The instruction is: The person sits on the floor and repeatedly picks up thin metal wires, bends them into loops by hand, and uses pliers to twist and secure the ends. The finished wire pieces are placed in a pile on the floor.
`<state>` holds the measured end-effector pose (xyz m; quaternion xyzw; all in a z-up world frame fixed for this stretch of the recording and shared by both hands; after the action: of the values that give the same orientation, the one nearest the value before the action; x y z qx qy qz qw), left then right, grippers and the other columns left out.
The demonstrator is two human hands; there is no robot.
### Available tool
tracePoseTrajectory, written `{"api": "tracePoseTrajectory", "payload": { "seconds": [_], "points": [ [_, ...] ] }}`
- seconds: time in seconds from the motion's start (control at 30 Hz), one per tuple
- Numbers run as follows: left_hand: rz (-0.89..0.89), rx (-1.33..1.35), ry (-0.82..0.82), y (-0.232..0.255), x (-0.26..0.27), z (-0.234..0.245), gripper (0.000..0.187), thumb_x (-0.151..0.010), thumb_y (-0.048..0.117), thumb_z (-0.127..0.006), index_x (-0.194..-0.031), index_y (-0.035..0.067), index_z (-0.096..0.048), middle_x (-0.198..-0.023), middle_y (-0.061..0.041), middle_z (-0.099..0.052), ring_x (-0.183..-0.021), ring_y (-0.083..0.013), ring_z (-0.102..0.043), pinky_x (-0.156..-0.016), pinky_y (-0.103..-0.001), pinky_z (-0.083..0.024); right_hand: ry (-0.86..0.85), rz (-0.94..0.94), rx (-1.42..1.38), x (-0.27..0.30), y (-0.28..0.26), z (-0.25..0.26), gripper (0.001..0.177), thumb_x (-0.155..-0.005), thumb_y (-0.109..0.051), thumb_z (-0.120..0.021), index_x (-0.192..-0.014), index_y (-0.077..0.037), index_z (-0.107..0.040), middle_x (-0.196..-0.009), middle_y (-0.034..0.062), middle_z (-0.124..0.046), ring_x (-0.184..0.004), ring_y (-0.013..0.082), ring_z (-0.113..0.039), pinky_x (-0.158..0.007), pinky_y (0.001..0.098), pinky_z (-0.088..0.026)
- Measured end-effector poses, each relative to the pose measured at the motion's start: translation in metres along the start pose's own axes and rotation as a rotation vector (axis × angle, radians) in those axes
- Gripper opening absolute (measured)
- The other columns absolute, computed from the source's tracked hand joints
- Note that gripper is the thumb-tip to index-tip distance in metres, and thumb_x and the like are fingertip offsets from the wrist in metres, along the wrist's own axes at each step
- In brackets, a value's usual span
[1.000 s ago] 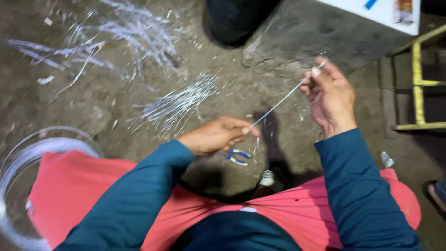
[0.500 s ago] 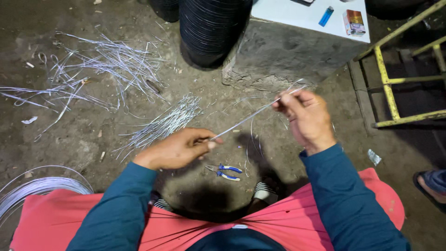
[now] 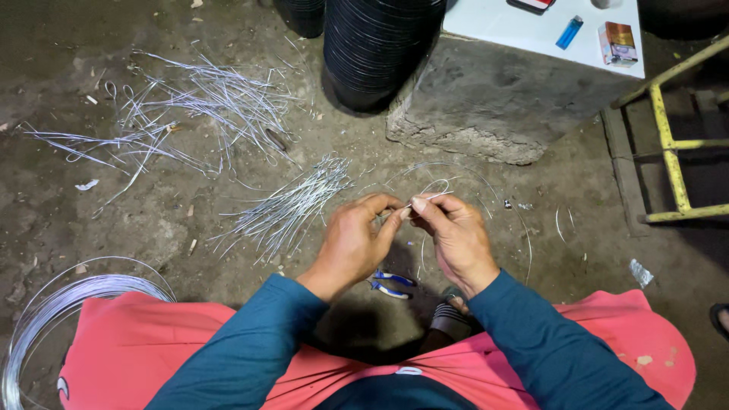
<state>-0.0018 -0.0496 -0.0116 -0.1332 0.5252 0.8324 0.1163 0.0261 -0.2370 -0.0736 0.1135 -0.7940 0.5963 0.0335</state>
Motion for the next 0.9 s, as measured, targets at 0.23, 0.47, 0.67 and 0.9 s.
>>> {"api": "tracePoseTrajectory", "payload": {
  "seconds": [0.23,0.47,0.67,0.9],
  "points": [
    [-0.19,-0.277,0.09,0.01,0.013,0.005,0.017,-0.09,0.018,-0.077,-0.105,0.012,-0.078,-0.077,-0.006,-0.062,-0.065,-0.027,-0.066,-0.055,-0.04,-0.05,0.014,-0.057,-0.13,0.01,0.008,-0.006,0.01,-0.097,-0.01,-0.071,-0.101,-0.001,-0.073,-0.095,0.0068,-0.073,-0.088,0.0154,-0.068,-0.085,0.0324,-0.054],
    [-0.243,-0.215,0.152,0.017,0.012,0.009,0.018,-0.087,0.013,-0.081,-0.104,0.012,-0.079,-0.076,-0.004,-0.061,-0.063,-0.0229,-0.065,-0.055,-0.036,-0.051,0.02,-0.035,-0.035,0.013,-0.003,-0.011,0.011,-0.096,-0.008,-0.069,-0.1,0.001,-0.073,-0.094,0.008,-0.072,-0.086,0.0159,-0.068,-0.083,0.0327,-0.056],
    [-0.274,-0.241,0.14,0.019,0.012,0.01,0.017,-0.085,0.012,-0.08,-0.103,0.011,-0.078,-0.074,-0.004,-0.06,-0.061,-0.0218,-0.065,-0.054,-0.035,-0.051,-0.008,-0.03,-0.03,0.017,-0.01,-0.011,0.012,-0.098,-0.007,-0.066,-0.1,0.003,-0.073,-0.091,0.0097,-0.072,-0.084,0.0158,-0.068,-0.081,0.0317,-0.056],
    [-0.316,-0.286,0.148,0.022,0.013,0.011,0.018,-0.086,0.011,-0.079,-0.104,0.011,-0.077,-0.074,-0.004,-0.058,-0.061,-0.0212,-0.064,-0.055,-0.035,-0.05,-0.044,-0.069,0.001,0.016,-0.012,-0.01,0.016,-0.1,-0.01,-0.064,-0.105,0.003,-0.072,-0.093,0.0108,-0.074,-0.084,0.0172,-0.071,-0.082,0.0329,-0.058]
  ]
}}
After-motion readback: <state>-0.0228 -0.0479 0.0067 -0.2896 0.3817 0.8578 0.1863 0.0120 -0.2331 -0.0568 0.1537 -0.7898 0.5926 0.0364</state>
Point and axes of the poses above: each hand's wrist, its own x-axis away from the middle knuckle, its own z-axis out of the back of the hand, y = z × x, the point moved 3 cm from there along -x, towards the middle knuckle
